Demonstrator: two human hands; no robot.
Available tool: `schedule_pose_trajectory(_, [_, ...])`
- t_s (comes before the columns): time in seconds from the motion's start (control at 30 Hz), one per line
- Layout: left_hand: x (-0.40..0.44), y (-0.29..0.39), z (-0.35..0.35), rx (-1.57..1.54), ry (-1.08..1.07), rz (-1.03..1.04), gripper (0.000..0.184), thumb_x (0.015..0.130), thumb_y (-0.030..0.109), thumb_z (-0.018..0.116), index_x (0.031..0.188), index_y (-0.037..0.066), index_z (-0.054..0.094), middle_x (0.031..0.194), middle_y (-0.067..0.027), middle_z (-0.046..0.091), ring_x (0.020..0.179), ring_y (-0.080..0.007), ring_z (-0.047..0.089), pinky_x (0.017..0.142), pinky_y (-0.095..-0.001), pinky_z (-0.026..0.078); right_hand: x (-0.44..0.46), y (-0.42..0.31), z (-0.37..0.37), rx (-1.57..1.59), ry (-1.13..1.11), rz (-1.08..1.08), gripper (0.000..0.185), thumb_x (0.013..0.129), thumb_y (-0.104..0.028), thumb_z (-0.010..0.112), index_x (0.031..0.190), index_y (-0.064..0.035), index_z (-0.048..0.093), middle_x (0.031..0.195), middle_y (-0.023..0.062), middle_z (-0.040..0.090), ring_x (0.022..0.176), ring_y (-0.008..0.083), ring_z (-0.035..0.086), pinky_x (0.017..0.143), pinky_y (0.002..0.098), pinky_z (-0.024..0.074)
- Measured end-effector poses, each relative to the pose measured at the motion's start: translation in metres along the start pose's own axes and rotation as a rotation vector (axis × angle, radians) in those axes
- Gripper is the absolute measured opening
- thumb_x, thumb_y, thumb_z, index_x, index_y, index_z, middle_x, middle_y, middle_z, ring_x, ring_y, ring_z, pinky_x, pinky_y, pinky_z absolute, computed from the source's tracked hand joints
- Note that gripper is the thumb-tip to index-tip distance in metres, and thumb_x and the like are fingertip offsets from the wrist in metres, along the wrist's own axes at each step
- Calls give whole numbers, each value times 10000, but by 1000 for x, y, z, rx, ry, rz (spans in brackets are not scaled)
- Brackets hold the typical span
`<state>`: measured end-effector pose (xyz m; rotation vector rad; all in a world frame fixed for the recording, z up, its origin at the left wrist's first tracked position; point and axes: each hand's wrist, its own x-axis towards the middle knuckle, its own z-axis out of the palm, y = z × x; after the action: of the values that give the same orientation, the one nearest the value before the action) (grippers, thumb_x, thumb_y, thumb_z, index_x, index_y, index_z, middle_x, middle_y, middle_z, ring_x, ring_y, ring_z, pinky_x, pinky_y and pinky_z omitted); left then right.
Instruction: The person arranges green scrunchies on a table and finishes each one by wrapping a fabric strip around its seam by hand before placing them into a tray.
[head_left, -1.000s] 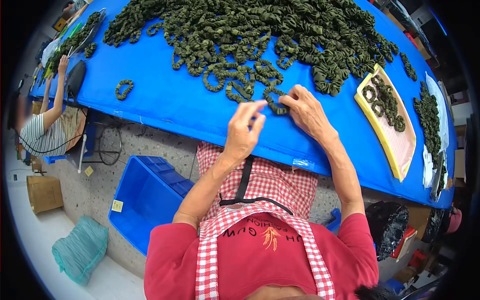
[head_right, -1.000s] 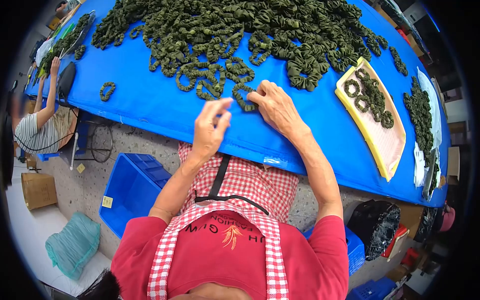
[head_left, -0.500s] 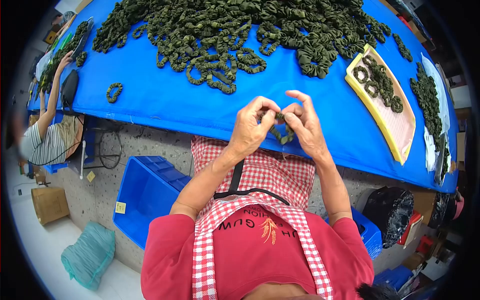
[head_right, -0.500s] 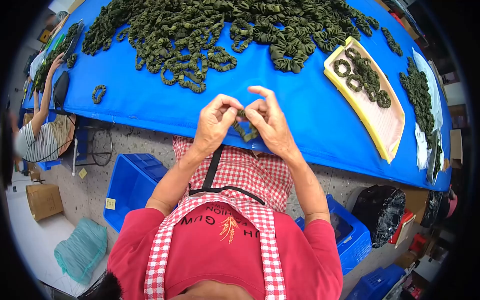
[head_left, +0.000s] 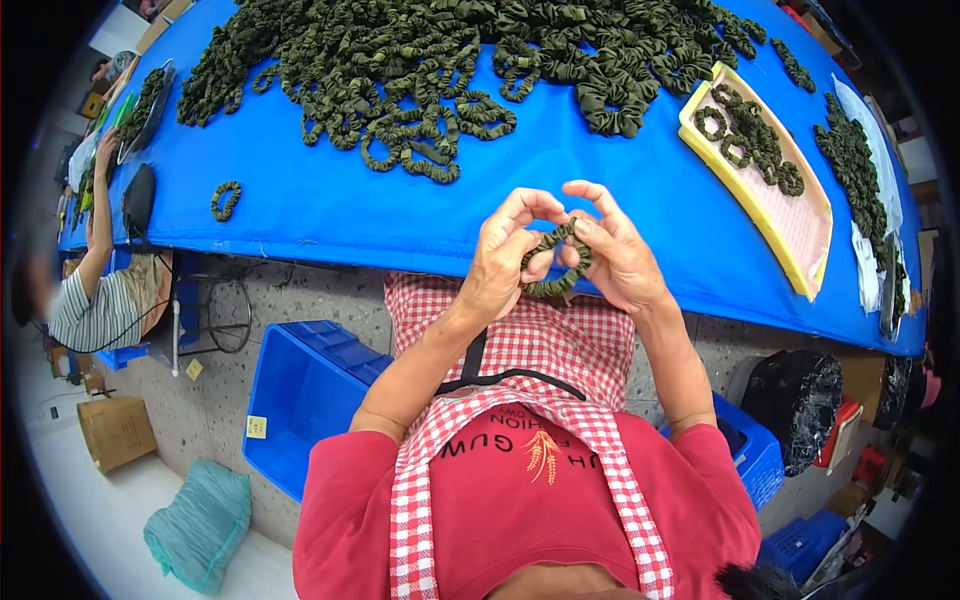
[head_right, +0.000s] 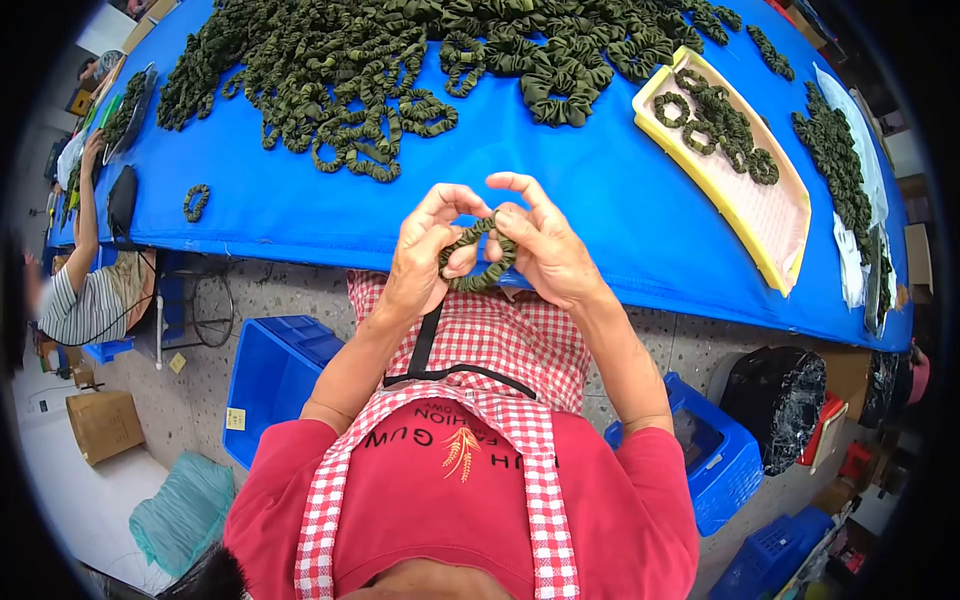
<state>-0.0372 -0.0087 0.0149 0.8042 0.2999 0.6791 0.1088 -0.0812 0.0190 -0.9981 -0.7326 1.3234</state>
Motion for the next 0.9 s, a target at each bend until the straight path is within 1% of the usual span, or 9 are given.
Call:
schedule_pose_trajectory(0.13, [-4,17,16,1027,26,123,322,909,38,474,1230,62,479,865,-59,581,603,-101,494,560,-206,410,2,15,-8,64,-75,46,349,970,-180,499,1296,-88,415,721,-13,499,616,70,460,553,180,377])
schedule_pose_trajectory(0.3, [-9,15,5,617,-130,70,457,894,51,510,1340,100,425,690,-11,547,560,-67,450,468,-182,342,-7,-3,9,-326,-39,-33,295,969,-174,495,1253,-98,473,726,-24,496,581,42,425,529,165,343])
schedule_pose_trajectory(0.4, [-21,36,15,255,15,101,568,878,42,521,1409,114,333,593,6,508,479,-46,391,422,-165,280,-15,-8,8,-370,-19,5,263,971,-174,488,1224,-103,502,709,-28,491,566,39,417,522,170,339])
schedule_pose_trajectory(0.47, [-36,43,16,-24,-81,276,669,863,15,516,1456,132,230,576,1,497,414,-39,343,397,-169,260,-13,-16,0,-445,-22,25,237,973,-174,481,1195,-108,531,693,-32,487,551,37,408,515,175,334])
schedule_pose_trajectory(0.57, [-37,47,11,1,-139,300,727,855,0,506,1480,148,164,567,-2,491,392,-51,350,384,-177,252,-17,-13,-10,-441,-1,-24,222,973,-168,478,1176,-110,546,679,-36,488,543,42,412,513,184,336])
schedule_pose_trajectory(0.63, [-28,44,6,267,-243,-62,655,885,2,465,1474,116,203,555,-14,478,417,-88,420,415,-163,320,-13,-12,-16,-450,20,-110,209,973,-163,474,1156,-112,561,666,-39,489,535,48,415,511,193,338])
schedule_pose_trajectory(0.67, [-24,40,3,267,-243,-61,655,885,2,465,1474,116,203,555,-14,478,417,-88,420,415,-163,320,-12,-9,-16,-450,20,-111,209,973,-163,474,1156,-112,561,666,-39,489,535,48,415,511,193,338])
schedule_pose_trajectory(0.8, [-8,15,-2,572,-221,-154,653,898,40,473,1484,109,194,576,-16,493,448,-84,445,426,-170,338,-8,8,-9,-1152,18,-366,248,949,-109,472,1187,-93,542,644,-38,481,524,48,402,464,207,302])
schedule_pose_trajectory(0.9, [-3,9,3,582,-230,-86,653,899,47,470,1487,112,195,604,-19,509,478,-84,475,440,-171,344,-8,8,-5,-1151,25,-440,229,939,-100,476,1153,-104,558,627,-18,491,513,69,410,488,233,335])
